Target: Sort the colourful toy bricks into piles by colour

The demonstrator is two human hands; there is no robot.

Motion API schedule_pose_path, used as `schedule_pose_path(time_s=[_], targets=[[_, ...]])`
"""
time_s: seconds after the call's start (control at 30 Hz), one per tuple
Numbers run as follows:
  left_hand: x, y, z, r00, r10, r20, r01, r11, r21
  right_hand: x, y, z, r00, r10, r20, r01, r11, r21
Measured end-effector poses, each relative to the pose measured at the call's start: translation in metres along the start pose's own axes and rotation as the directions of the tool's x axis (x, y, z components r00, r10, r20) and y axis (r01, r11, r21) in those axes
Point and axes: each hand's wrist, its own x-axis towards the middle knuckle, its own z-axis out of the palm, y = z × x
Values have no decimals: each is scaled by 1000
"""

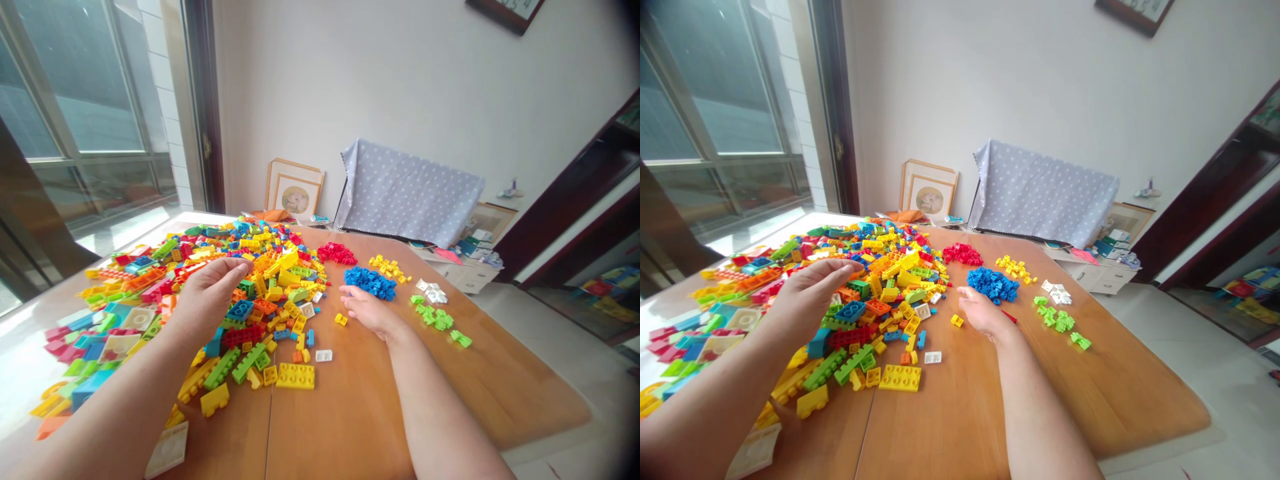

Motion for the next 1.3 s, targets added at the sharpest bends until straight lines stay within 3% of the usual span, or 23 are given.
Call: schedule_pose_path(time_s=[0.37, 0.57, 0.77, 0.97, 1.17, 1.3], targets=[[-1, -1, -2, 1000, 3, 12, -4, 999, 40, 0, -3, -3, 1000, -10, -2, 10, 998, 58], [0, -2, -2, 1000, 1, 5, -1, 999, 37, 7, 6, -5, 987, -89, -136, 65, 983, -169], [0, 5, -4, 998, 56, 4, -56, 998, -16, 12, 11, -14, 966, -188, -178, 123, 939, -322], [-6, 39, 0, 987, 159, -19, -160, 978, -132, 12, 7, -19, 951, -174, -257, 72, 929, -362], [-15, 93, -7, 957, 279, 85, -246, 929, -275, 9, 6, -19, 966, -142, -218, 46, 918, -394], [-18, 115, -17, 946, 282, 156, -239, 938, -251, 7, 5, -15, 976, -131, -171, 51, 912, -408]])
